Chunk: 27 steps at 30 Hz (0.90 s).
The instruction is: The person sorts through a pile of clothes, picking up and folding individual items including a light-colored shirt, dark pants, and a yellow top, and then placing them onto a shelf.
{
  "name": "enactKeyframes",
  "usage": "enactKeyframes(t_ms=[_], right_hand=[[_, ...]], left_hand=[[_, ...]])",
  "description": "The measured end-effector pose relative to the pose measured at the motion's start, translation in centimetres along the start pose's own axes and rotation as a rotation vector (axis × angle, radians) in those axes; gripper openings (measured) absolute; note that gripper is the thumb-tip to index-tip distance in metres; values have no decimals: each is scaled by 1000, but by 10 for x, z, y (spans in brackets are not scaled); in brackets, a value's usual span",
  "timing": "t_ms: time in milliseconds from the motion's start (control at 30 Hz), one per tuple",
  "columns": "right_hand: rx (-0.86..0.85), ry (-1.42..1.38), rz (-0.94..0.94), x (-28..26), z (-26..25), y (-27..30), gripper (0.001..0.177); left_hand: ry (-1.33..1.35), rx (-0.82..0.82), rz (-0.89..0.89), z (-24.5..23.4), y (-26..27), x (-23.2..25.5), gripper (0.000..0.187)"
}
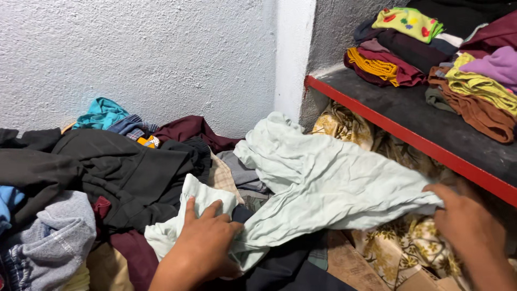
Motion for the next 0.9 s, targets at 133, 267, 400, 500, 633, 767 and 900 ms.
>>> enactKeyframes(t_ms=[133, 267, 400, 500, 633, 767, 900], right_hand=[[119, -125, 1, 12, -6, 0, 71], [286, -67, -126, -3, -12, 21, 77], [304, -379, -251, 5, -13, 26, 62], [418, -535, -604, -6, -18, 31, 44], [236, -578, -982, -30, 10, 32, 29], [-131, -636, -1031, -40, 37, 31, 39], [-116, -644, -1115, -41, 24, 43, 35]], left_hand=[[26, 85, 93, 1, 10, -14, 31], [30, 331, 147, -45, 34, -32, 25], [-7, 778, 185, -126, 89, -44, 31], [-317, 1029, 100, -166, 100, -40, 17], [-619, 1297, 32, -197, 73, -56, 10], [-641, 1222, -98, -187, -30, -87, 10], [-573, 756, -255, -109, -127, -129, 20]])
Point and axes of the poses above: each hand's wrist, its own y-axis away from the middle knuckle, its own z-axis out of the palm, x = y × z, the point moved 8 cm from there along -y, towards the middle knuckle, and after that the axes turned 9 degrees about z, right-handed, at the moved point
